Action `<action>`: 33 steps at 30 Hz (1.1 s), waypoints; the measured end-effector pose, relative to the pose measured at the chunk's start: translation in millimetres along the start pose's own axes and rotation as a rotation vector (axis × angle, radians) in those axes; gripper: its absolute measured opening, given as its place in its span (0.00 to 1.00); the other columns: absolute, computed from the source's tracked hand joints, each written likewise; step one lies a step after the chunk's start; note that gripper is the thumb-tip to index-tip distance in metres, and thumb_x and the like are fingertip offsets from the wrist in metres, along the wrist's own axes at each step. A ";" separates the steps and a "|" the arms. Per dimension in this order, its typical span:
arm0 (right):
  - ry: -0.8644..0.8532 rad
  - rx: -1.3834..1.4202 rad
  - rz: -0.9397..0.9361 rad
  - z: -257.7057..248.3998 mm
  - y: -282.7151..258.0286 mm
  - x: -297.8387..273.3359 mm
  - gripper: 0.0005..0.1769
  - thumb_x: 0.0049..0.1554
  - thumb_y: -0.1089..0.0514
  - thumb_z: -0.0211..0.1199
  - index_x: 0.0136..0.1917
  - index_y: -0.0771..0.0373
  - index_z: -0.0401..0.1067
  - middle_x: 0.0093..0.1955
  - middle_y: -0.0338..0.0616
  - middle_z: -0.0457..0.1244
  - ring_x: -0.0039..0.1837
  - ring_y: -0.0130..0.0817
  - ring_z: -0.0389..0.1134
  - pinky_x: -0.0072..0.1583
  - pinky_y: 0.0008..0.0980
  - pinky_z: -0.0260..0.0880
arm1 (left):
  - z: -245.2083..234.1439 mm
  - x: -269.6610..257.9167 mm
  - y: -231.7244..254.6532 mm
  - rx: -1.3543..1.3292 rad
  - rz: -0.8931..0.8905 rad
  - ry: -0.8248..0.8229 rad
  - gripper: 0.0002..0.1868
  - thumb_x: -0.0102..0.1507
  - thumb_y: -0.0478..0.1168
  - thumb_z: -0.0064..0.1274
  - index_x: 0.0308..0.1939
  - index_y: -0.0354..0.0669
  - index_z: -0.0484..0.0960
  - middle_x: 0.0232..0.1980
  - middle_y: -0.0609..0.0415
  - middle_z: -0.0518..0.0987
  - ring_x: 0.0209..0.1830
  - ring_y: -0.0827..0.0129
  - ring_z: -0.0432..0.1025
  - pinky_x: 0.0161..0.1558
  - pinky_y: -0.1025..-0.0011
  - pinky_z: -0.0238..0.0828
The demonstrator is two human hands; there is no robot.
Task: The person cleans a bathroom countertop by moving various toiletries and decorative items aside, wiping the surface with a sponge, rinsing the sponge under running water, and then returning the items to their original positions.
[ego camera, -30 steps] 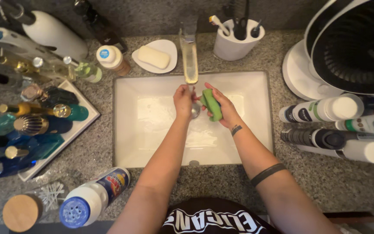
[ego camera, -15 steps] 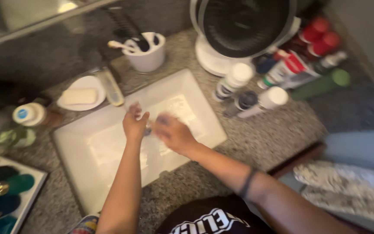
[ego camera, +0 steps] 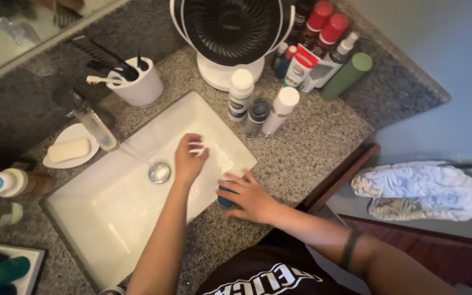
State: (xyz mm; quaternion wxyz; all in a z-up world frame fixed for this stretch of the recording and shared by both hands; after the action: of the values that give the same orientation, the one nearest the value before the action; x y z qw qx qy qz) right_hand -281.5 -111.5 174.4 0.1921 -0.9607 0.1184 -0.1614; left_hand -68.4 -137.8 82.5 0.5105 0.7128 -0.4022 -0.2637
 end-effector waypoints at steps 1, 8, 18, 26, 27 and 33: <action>0.042 -0.028 -0.010 -6.8 3.8 -8.2 0.35 0.39 0.36 0.75 0.54 0.57 0.76 0.64 0.50 0.65 0.70 0.52 0.59 0.69 0.73 0.52 | 11.7 -0.2 23.0 0.007 0.076 -0.040 0.20 0.54 0.32 0.66 0.49 0.44 0.79 0.52 0.53 0.79 0.47 0.66 0.78 0.43 0.69 0.76; 0.702 0.246 0.875 -93.4 152.7 -46.8 0.41 0.44 0.50 0.81 0.64 0.64 0.63 0.58 0.47 0.58 0.44 0.38 0.64 0.46 0.36 0.68 | 75.6 -9.3 144.7 0.277 0.140 -0.023 0.38 0.47 0.49 0.76 0.56 0.44 0.75 0.51 0.53 0.79 0.39 0.63 0.76 0.39 0.66 0.73; 0.601 0.309 0.799 -114.6 195.6 -38.3 0.34 0.47 0.53 0.80 0.63 0.65 0.71 0.52 0.44 0.69 0.47 0.30 0.72 0.49 0.31 0.75 | 108.6 8.8 164.5 0.461 0.226 0.068 0.34 0.53 0.54 0.73 0.54 0.43 0.77 0.53 0.47 0.79 0.47 0.48 0.76 0.42 0.55 0.73; 0.921 0.071 0.906 -193.6 252.7 -142.9 0.28 0.50 0.59 0.80 0.58 0.68 0.69 0.48 0.44 0.71 0.41 0.27 0.71 0.44 0.30 0.72 | 154.5 10.5 163.5 0.081 0.199 -0.232 0.32 0.54 0.42 0.70 0.59 0.43 0.75 0.46 0.49 0.81 0.42 0.58 0.78 0.44 0.64 0.76; 0.962 0.049 0.905 -196.6 257.0 -146.0 0.28 0.50 0.59 0.81 0.56 0.68 0.68 0.47 0.45 0.70 0.41 0.27 0.71 0.43 0.29 0.72 | 164.6 12.6 168.3 0.044 0.224 -0.260 0.33 0.53 0.41 0.70 0.59 0.43 0.73 0.48 0.50 0.81 0.43 0.60 0.78 0.44 0.65 0.76; 1.138 -0.003 0.921 -183.6 282.1 -139.4 0.28 0.48 0.59 0.83 0.53 0.68 0.67 0.46 0.45 0.70 0.39 0.26 0.71 0.42 0.28 0.72 | 233.5 29.6 178.6 -0.091 0.161 -0.496 0.37 0.53 0.34 0.68 0.63 0.44 0.68 0.53 0.50 0.80 0.48 0.63 0.78 0.47 0.67 0.79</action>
State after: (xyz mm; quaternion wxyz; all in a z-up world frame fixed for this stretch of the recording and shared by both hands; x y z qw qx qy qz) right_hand -521.7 -385.3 183.1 0.1481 -0.5813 0.5920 -0.5383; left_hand -290.5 -310.9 172.1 0.4471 0.5683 -0.5581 -0.4070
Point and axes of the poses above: each hand's wrist, its own x-axis towards the middle knuckle, its own z-axis out of the palm, y = z × x, the point moved 6 cm from there along x, towards the middle knuckle
